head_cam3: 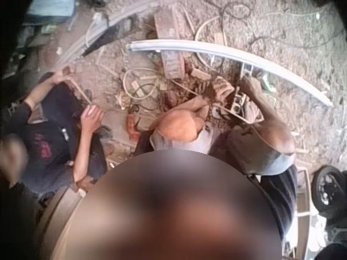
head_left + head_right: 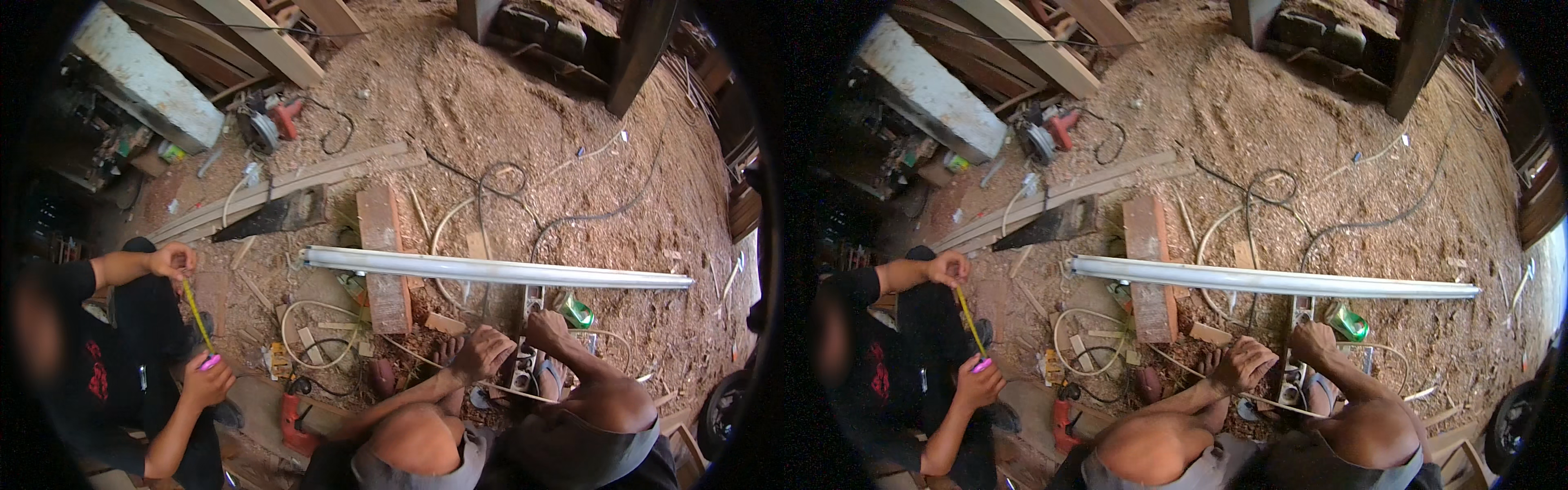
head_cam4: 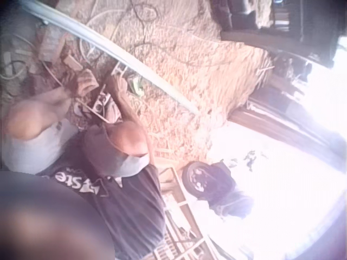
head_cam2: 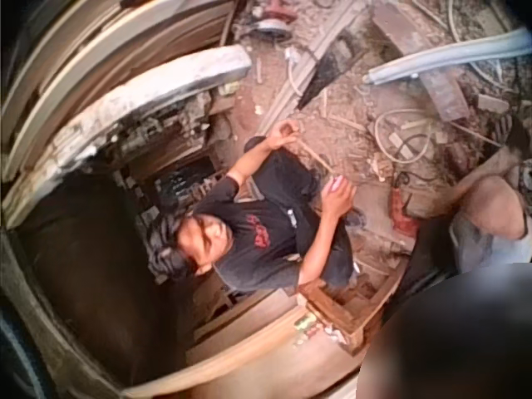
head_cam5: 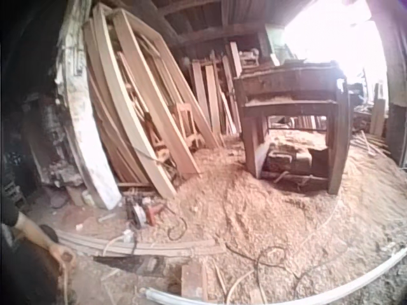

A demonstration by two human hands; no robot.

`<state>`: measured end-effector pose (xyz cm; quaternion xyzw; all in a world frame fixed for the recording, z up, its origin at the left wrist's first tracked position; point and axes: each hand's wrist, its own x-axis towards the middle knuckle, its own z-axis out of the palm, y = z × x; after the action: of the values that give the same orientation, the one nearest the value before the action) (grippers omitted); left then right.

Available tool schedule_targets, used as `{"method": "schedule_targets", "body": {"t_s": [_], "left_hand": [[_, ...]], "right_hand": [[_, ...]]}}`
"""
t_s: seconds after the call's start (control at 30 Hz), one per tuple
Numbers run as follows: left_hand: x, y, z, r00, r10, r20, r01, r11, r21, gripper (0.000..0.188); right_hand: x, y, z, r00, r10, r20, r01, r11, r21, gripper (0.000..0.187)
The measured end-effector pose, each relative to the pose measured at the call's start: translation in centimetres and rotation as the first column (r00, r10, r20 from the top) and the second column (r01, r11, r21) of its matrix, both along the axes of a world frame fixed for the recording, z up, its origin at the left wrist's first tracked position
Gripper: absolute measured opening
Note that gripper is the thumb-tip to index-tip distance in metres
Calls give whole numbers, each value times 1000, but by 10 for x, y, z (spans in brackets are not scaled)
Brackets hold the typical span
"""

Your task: The person sits on the floor and assembles a fluorescent light fixture by inserting a tube into a metal profile and adjusting its position. Another person measures the profile with a tape measure while the camera wearer handles the tube and profile.

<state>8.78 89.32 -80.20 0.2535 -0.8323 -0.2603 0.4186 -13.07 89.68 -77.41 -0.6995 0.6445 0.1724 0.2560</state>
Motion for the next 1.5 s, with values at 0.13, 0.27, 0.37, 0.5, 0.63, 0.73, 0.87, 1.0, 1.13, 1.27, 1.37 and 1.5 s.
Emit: {"method": "schedule_targets", "body": {"t_s": [0.13, 0.27, 0.37, 0.5, 0.63, 0.73, 0.87, 1.0, 1.13, 1.27, 1.37, 1.5], "left_hand": [[21, 8, -3, 987, 157, 21, -158, 982, 101, 20], [49, 25, -12, 871, 492, 0, -439, 776, 453, 25], [77, 29, -17, 684, 722, -108, -520, 585, 622, 24], [125, 14, -21, 459, 888, 39, -687, 327, 649, 27], [155, -42, -32, 360, 931, 65, -729, 237, 642, 31], [164, -87, -41, 213, 977, 18, -660, 131, 740, 36], [166, -114, -60, 301, 922, 243, -681, 30, 732, 44], [162, -128, -85, 120, 980, 156, -781, -4, 624, 54], [168, -132, -95, 242, 963, 118, -594, 51, 803, 59], [164, -126, -84, 225, 956, 188, -721, 34, 692, 56], [157, -125, -72, 234, 960, 153, -688, 52, 724, 52], [144, -125, -59, 164, 975, -147, -534, 213, 818, 52]], "right_hand": [[-7, 17, 4, 997, 32, -65, -38, 994, -99, 23], [-22, 50, 8, 984, 47, 169, 63, 804, -591, 38], [-42, 63, 19, 850, 58, 524, 330, 717, -614, 25], [-54, 71, 37, 560, -263, 786, 613, 770, -179, 15], [-45, 85, 50, 119, -684, 719, 421, 691, 588, 26], [-47, 93, 53, 466, -558, 687, -78, 747, 660, 36], [-68, 106, 38, 220, -804, 553, -36, 560, 828, 40], [-78, 145, 3, -43, -837, 546, -138, 546, 826, 36], [-84, 162, -21, -253, -879, 404, -127, 444, 887, 36], [-78, 158, -20, -279, -862, 424, -57, 456, 888, 37], [-73, 153, -11, -175, -903, 392, 31, 393, 919, 38], [-75, 152, -8, -109, -928, 357, 57, 353, 934, 39]]}}
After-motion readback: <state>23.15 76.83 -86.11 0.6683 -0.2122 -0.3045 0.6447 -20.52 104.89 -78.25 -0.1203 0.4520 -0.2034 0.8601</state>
